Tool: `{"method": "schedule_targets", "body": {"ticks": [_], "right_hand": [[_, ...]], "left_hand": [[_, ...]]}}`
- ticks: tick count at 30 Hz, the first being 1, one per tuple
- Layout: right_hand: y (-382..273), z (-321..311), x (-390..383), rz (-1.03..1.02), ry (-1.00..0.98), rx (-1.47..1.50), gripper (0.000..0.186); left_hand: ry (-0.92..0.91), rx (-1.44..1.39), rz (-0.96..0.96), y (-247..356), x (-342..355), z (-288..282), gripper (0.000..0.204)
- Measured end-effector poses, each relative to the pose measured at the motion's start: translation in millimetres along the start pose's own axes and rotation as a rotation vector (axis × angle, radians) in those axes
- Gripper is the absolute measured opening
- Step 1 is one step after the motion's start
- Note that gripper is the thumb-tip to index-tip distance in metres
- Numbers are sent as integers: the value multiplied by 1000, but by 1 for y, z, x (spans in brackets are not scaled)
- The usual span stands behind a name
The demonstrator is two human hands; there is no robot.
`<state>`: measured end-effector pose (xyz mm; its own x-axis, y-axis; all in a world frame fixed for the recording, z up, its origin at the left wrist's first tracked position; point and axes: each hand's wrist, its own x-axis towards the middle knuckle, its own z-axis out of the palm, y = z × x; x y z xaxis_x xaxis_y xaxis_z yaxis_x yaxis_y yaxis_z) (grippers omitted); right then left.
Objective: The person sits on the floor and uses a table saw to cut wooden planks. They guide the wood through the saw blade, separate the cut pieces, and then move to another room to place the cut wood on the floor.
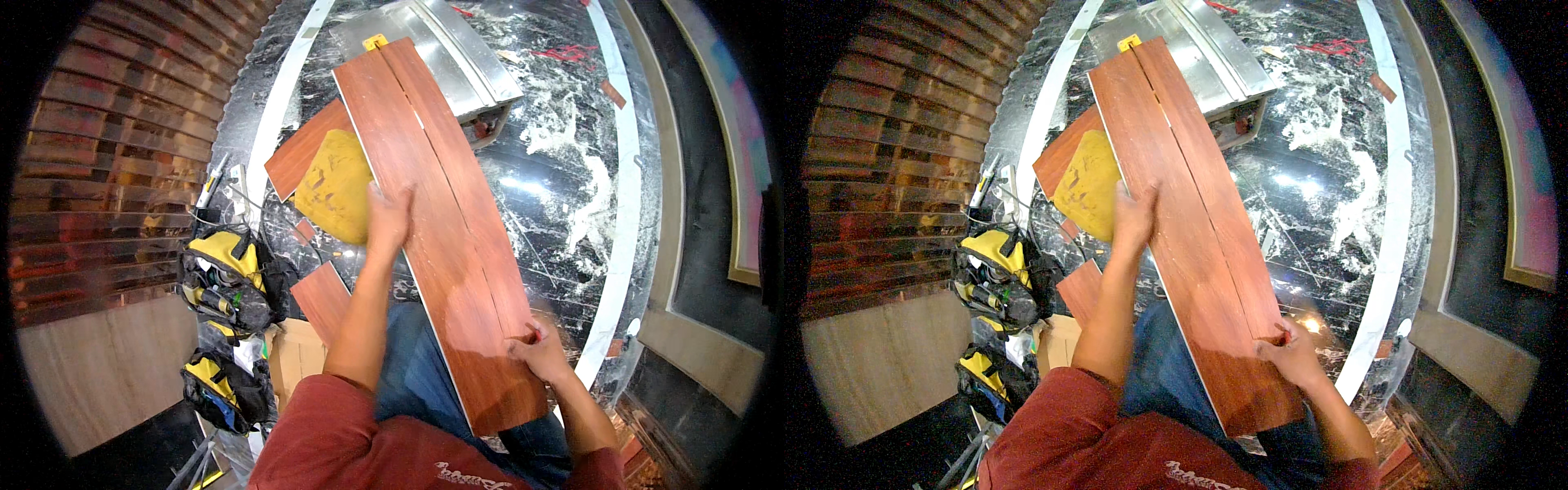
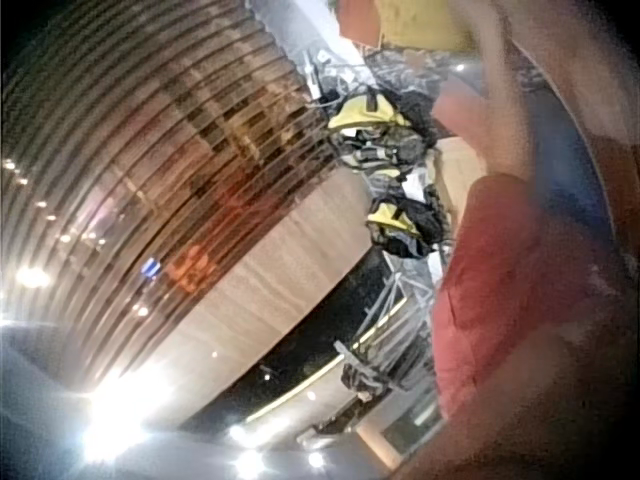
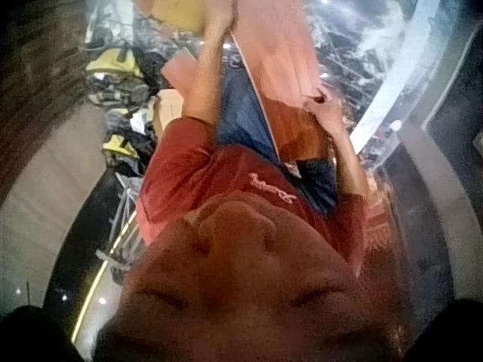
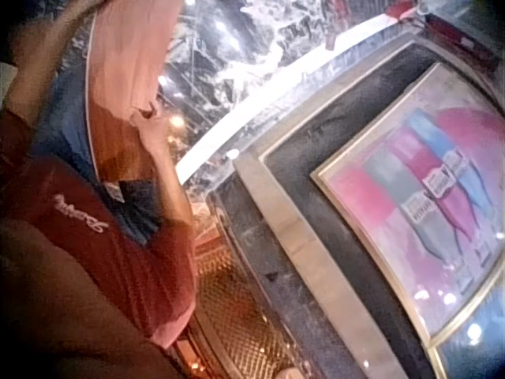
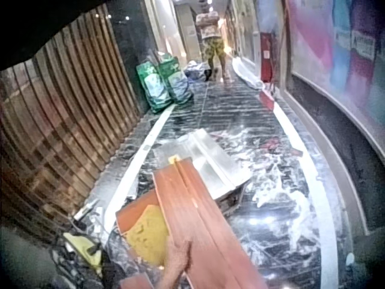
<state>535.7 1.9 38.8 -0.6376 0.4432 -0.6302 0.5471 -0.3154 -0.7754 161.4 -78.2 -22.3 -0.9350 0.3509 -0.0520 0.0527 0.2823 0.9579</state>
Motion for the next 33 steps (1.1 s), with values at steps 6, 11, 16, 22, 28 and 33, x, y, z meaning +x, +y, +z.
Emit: {"method": "schedule_targets", "body": {"ticks": [6, 11, 16, 22, 28, 33], "right_hand": [[-20, -26, 59, -253, 194, -162, 31], [-84, -102, 102, -188, 516, -775, 45], [-195, 8, 89, -452, 224, -768, 69], [-253, 129, 53, -276, -469, -903, 31], [-292, 87, 14, -1216, 28, -1405, 22], [-380, 72, 7, -1406, -283, -1645, 16]], "left_hand": [[48, -351, 0, 14, 48, -59, 42], [153, -657, -50, 64, 52, -158, 45], [453, -654, 44, 71, 19, -225, 45], [619, -614, 46, 97, -33, -240, 60], [638, 1223, 380, 135, -105, -401, 110], [-168, 1251, 243, 129, -154, -457, 60]]}}
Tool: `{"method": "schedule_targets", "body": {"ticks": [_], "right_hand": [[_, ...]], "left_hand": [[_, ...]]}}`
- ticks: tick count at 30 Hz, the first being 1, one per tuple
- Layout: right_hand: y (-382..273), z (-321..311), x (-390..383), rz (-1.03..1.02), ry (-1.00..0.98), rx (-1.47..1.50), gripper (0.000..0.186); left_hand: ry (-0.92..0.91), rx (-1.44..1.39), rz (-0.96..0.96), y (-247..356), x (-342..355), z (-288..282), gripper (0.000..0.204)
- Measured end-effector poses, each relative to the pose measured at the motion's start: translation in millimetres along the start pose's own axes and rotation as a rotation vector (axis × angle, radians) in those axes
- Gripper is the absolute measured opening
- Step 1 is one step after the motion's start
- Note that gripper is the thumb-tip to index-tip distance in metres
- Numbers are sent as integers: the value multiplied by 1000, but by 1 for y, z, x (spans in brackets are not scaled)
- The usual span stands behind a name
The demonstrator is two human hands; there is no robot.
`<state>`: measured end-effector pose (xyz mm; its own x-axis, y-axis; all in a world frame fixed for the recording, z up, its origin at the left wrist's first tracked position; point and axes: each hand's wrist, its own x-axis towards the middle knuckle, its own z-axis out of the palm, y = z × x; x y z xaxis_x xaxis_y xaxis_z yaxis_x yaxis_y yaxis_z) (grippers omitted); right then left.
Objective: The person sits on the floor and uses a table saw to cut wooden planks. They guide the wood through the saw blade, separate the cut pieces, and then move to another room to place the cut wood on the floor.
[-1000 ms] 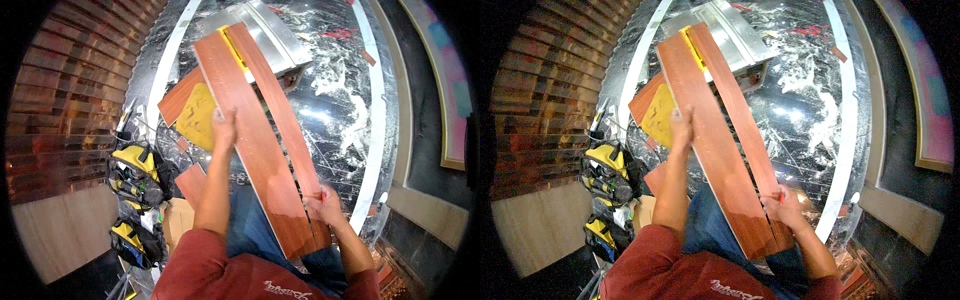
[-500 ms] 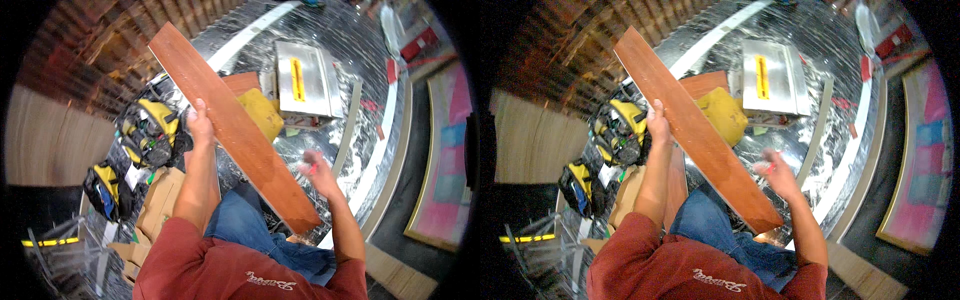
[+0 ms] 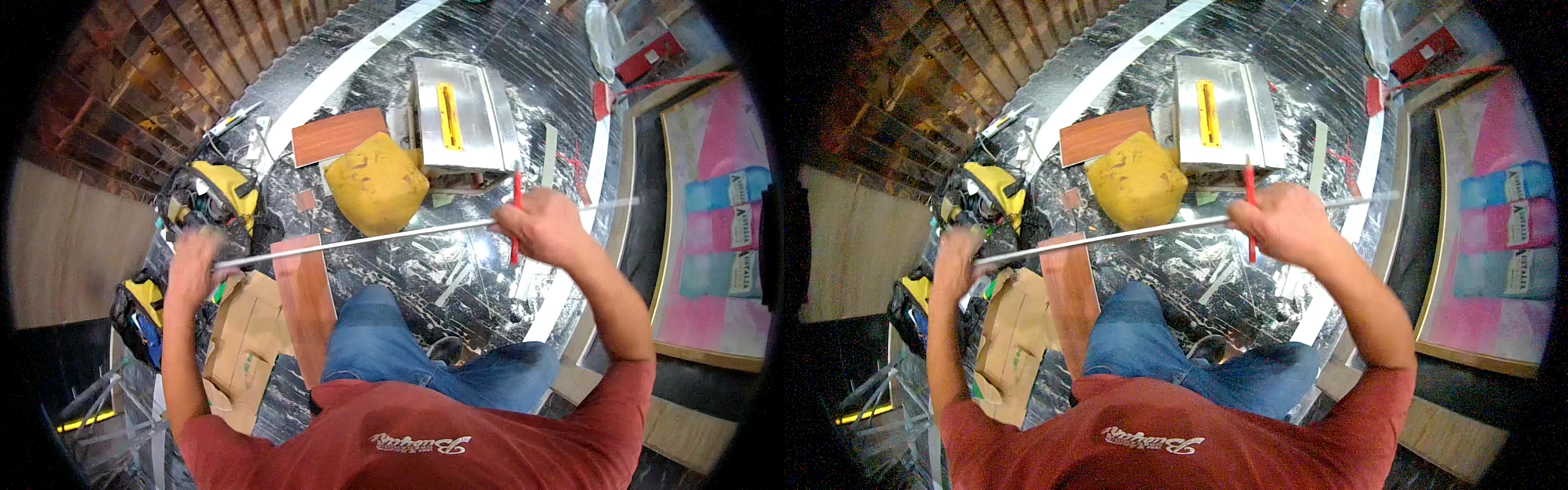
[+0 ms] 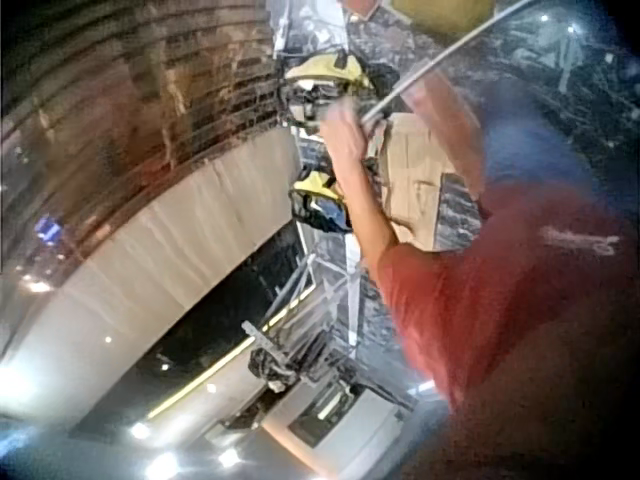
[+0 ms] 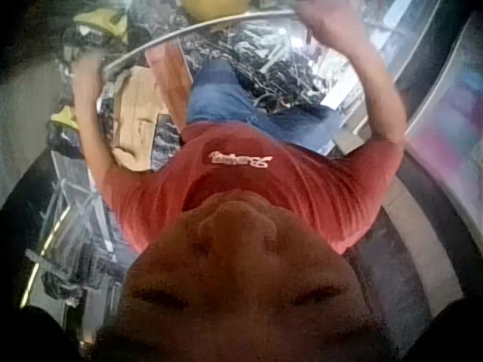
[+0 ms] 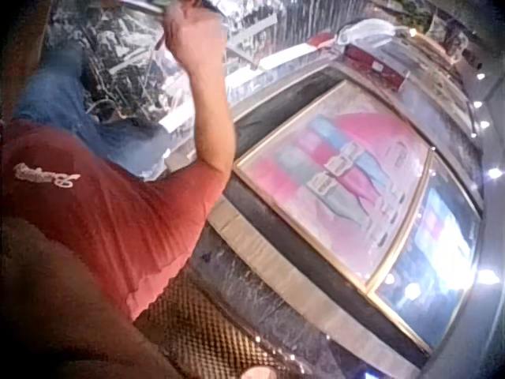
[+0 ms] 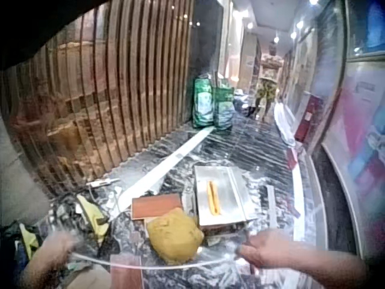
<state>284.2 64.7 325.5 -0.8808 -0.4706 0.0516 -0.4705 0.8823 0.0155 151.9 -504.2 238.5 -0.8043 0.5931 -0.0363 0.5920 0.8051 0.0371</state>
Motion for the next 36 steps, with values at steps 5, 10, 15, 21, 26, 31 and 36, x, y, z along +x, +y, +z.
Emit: {"method": "schedule_targets", "body": {"ticks": [5, 10, 15, 21, 26, 31, 36], "right_hand": [[68, 1, 71, -161, 449, -110, 12], [175, 79, 79, 610, 1069, 210, 22], [265, 277, 28, 1362, 383, 316, 59], [242, 304, 42, 1648, 209, 398, 50], [179, 318, 60, 1646, 310, 460, 43], [171, 307, 77, 1677, 283, 443, 40], [177, 321, 67, 1672, 314, 370, 39]], "left_hand": [[-36, -550, -409, 41, -72, 90, 26], [-51, -1201, -628, 115, -45, 131, 30], [-42, -961, -383, 117, 102, 117, 39], [-289, -1026, -387, 154, 306, 94, 46], [-189, -1291, -261, 154, 480, 141, 43], [-198, -992, -236, 156, 615, 155, 49], [-145, -1190, -160, 175, 636, 198, 55]]}}
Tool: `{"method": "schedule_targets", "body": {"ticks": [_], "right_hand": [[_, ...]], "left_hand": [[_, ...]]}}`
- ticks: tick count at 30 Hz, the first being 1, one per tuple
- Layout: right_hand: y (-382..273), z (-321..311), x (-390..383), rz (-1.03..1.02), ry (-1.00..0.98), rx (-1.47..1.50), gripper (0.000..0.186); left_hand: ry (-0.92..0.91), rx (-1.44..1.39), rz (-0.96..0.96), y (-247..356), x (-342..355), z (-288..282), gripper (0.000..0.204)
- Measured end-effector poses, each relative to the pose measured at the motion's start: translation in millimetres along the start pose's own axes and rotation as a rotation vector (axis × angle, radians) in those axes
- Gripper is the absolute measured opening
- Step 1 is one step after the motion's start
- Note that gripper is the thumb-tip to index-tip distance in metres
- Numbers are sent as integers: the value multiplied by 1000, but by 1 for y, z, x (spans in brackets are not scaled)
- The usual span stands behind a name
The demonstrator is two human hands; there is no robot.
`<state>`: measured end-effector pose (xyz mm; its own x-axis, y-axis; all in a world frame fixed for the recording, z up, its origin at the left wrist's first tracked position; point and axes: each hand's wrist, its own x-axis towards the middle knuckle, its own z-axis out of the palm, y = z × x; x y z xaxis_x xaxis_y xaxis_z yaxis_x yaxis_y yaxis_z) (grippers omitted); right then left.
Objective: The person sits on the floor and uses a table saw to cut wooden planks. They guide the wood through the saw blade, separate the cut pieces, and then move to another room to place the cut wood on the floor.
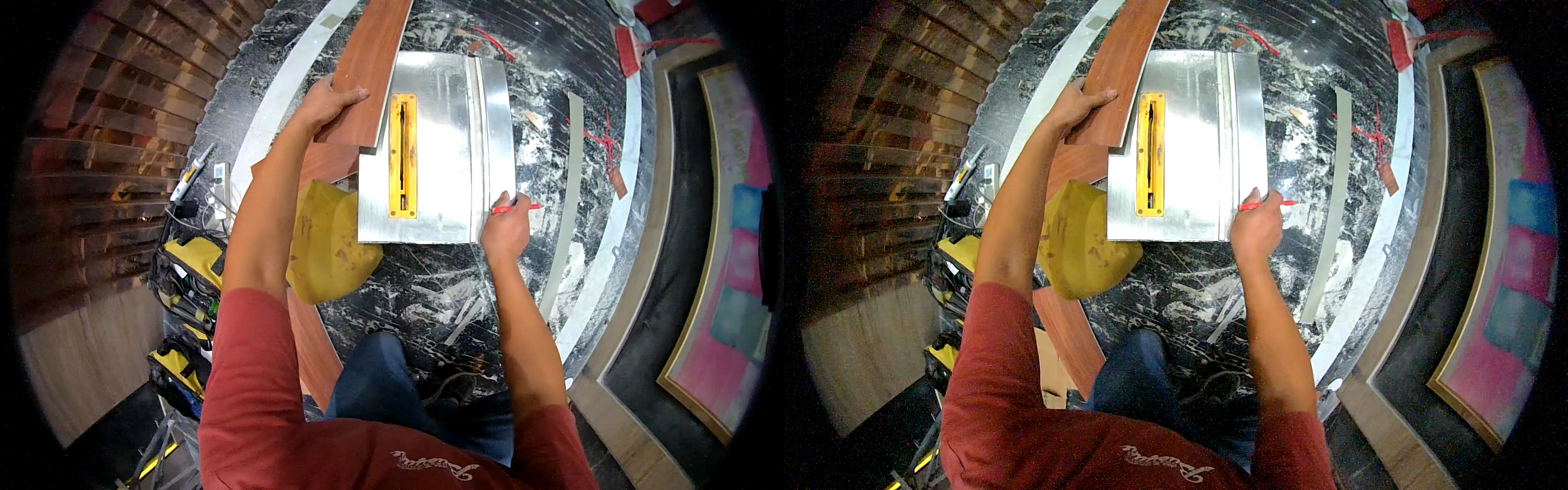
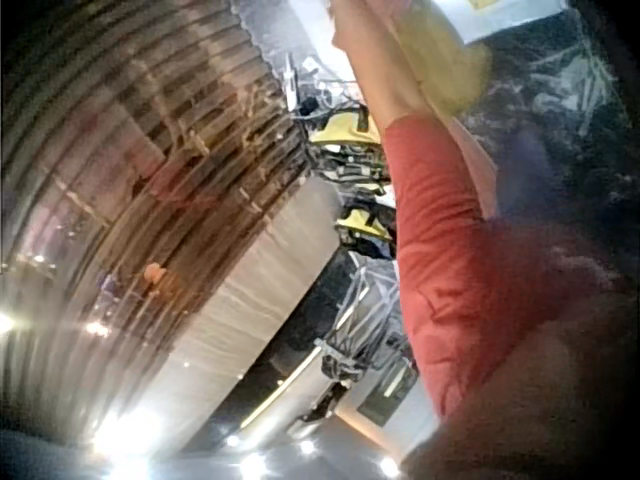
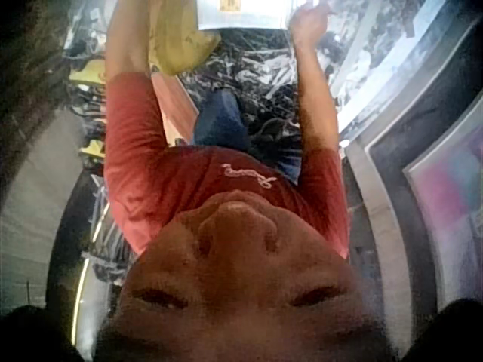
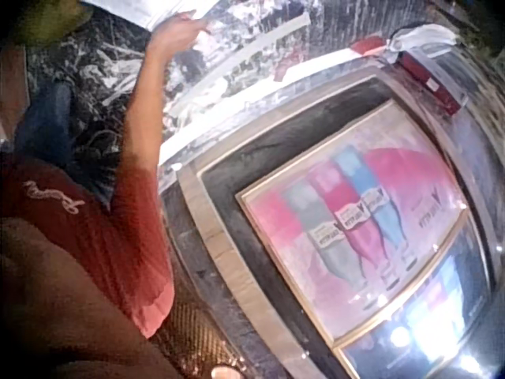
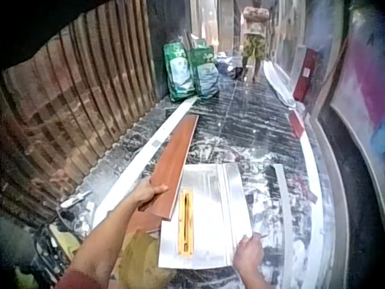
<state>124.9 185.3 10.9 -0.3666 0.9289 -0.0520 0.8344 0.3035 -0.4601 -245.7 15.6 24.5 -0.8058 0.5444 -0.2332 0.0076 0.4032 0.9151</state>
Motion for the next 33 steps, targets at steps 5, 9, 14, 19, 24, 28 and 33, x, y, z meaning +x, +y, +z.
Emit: {"method": "schedule_targets", "body": {"ticks": [5, 9, 14, 19, 24, 28, 33], "right_hand": [[1, 0, 4, -46, 23, -3, 40], [-1, 4, 2, -64, 34, -25, 43], [3, 8, 3, -53, 49, -29, 45], [2, 8, 1, -51, 65, -29, 45], [0, 7, -1, -41, 56, -36, 42], [4, 9, 1, -60, 73, -23, 42], [8, 14, 2, -65, 94, -30, 43]], "left_hand": [[21, 109, -71, 9, 14, 8, 62], [38, 23, 5, -9, 45, 15, 72], [105, 200, 61, -16, 64, 31, 76], [198, 311, 106, -26, 68, 34, 79], [183, 310, 105, -30, 60, 36, 78], [178, 292, 142, -27, 59, 35, 79], [184, 321, 174, -34, 62, 39, 80]]}}
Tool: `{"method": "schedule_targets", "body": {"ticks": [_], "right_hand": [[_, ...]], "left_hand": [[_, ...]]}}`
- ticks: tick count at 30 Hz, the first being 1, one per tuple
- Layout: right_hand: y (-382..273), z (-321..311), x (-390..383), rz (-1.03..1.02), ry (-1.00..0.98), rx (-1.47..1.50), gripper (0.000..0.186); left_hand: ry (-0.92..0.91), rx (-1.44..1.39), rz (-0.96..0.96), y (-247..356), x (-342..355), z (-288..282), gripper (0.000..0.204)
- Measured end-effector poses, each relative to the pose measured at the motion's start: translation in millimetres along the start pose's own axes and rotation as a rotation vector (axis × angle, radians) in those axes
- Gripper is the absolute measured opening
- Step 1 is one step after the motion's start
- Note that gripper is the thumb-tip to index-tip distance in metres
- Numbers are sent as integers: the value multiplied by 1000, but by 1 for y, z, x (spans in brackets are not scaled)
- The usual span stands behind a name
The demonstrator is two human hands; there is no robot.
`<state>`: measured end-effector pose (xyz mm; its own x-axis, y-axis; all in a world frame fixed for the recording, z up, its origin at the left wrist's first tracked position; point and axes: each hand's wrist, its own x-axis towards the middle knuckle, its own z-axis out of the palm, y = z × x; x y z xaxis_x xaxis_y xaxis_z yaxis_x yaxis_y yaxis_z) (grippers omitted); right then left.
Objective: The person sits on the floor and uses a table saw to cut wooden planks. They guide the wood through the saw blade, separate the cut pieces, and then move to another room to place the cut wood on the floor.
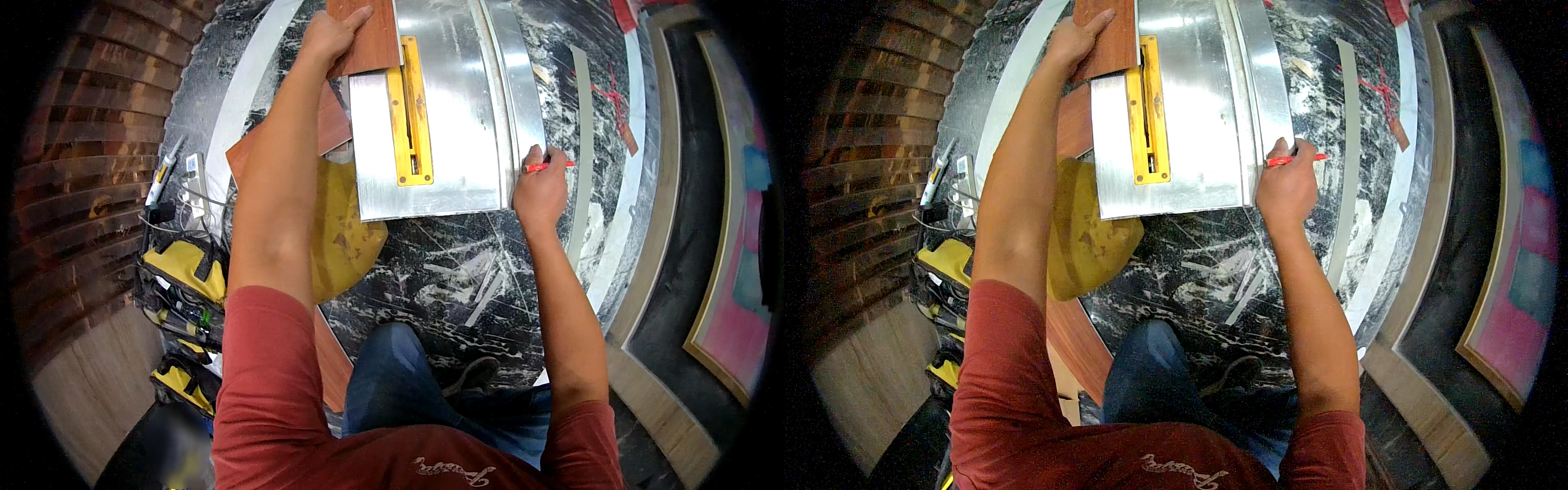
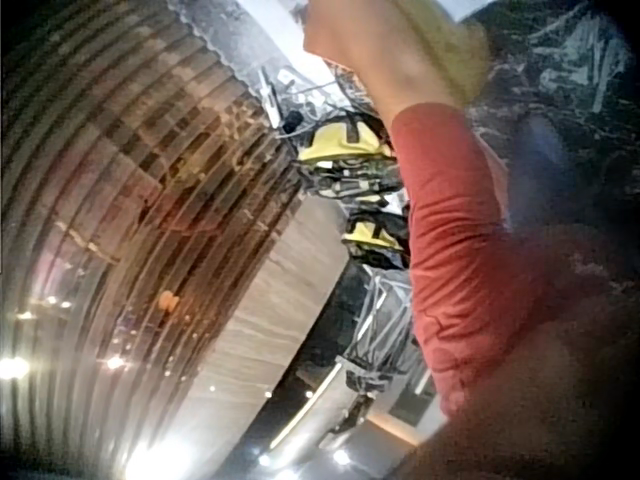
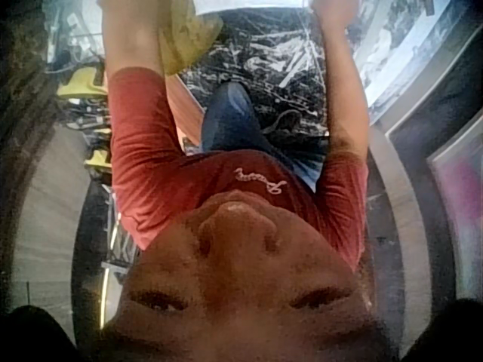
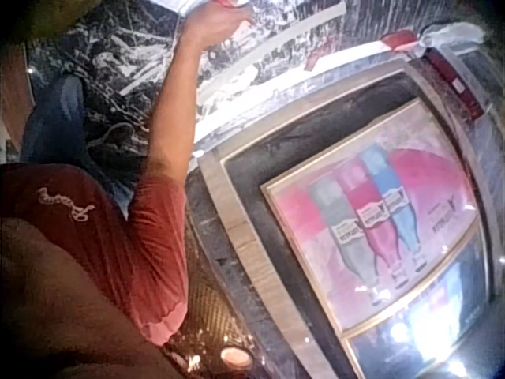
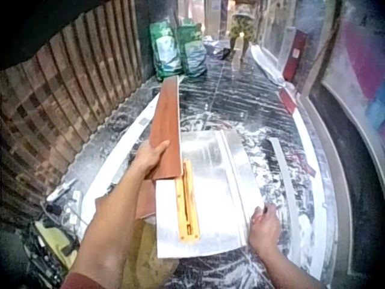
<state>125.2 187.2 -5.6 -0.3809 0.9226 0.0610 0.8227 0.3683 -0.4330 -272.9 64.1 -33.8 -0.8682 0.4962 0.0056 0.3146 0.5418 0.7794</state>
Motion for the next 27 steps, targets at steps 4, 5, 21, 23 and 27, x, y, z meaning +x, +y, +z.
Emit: {"method": "schedule_targets", "body": {"ticks": [4, 5, 21, 23, 27], "right_hand": [[-1, -1, 1, 19, -19, -18, 43], [-2, -1, 0, 17, -20, -13, 43], [-7, -4, -2, 3, -13, 8, 43], [-7, -3, -3, -8, -10, 18, 43], [-6, -3, -2, -5, -7, 13, 43]], "left_hand": [[0, 37, 26, -7, 3, 4, 82], [-2, 53, 40, -10, 5, 2, 82], [0, -127, -185, 55, -46, -22, 55], [53, -112, -80, 42, -42, -19, 55], [49, -180, -104, 43, -45, -15, 54]]}}
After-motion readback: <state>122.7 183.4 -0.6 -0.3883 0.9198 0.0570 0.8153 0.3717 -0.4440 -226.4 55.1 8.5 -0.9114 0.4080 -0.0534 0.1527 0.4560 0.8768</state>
